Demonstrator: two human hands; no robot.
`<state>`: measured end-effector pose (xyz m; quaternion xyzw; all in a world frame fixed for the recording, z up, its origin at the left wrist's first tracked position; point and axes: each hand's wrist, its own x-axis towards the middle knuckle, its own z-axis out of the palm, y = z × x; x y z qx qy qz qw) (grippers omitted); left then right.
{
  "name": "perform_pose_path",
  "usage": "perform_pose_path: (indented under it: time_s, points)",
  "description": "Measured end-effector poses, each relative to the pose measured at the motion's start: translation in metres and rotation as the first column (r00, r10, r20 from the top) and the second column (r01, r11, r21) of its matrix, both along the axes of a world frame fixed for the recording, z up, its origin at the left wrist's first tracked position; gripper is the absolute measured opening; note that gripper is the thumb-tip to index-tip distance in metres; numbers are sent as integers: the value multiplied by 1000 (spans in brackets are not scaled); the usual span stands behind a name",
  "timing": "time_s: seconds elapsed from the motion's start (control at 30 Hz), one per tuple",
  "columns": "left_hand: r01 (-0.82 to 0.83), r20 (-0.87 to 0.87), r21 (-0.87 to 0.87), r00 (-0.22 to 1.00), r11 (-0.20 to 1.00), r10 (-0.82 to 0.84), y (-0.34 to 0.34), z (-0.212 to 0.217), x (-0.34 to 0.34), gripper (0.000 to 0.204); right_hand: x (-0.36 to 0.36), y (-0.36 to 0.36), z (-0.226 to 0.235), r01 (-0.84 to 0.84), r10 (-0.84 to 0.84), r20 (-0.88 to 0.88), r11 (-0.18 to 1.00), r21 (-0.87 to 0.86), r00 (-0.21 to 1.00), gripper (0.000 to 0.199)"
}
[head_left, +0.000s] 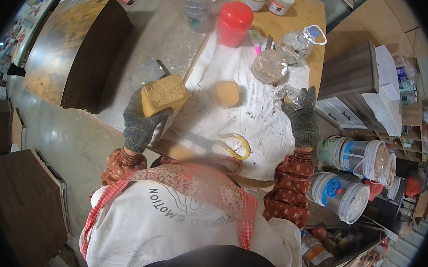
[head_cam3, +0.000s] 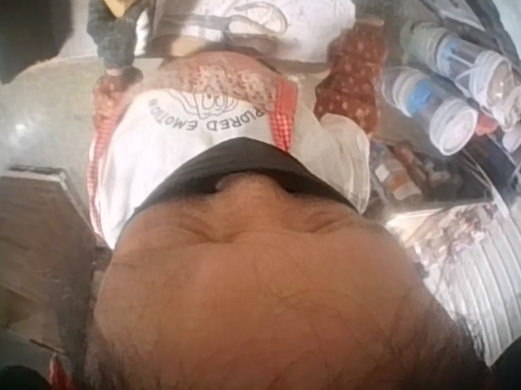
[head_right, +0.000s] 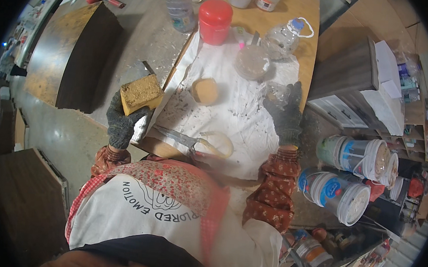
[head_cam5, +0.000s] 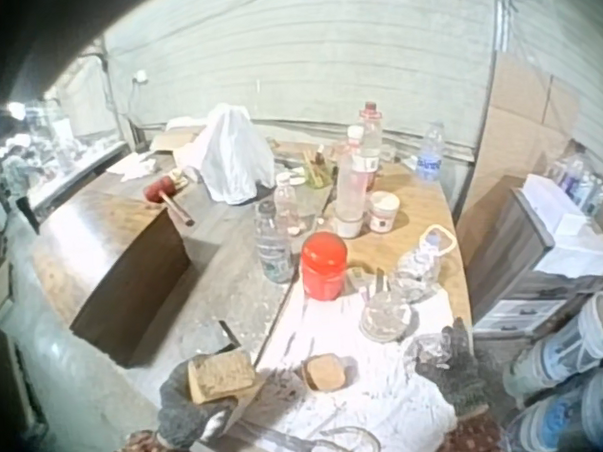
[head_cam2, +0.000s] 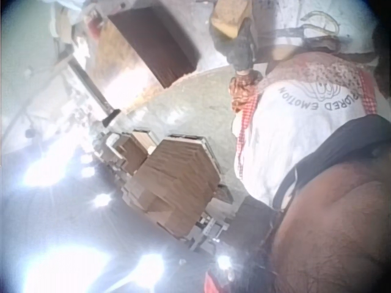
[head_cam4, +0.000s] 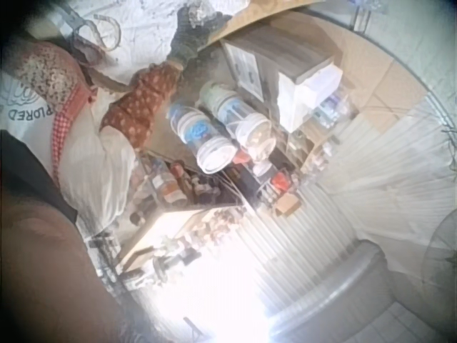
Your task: The person applies a brown finish to a small wooden block using a sponge. They dip the sponge into a container of finish and rub it onto the block's surface repeatedly. The person also puts on work gloves during the process.
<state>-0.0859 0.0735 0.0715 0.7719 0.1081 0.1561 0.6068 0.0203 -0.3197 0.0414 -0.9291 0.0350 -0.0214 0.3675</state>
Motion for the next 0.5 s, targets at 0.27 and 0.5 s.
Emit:
perform_pose_path:
  time_s: [0.27,0.5]
  points:
    - [-55,1,137,998,989,56,6,-3,-1,61,-14,2,-4,-194,144,153,899,392,978,107]
    - [-22,-21,126,999,992,24,-2,0,0,62,15,-3,-12,-263,224,153,911,318,963,108]
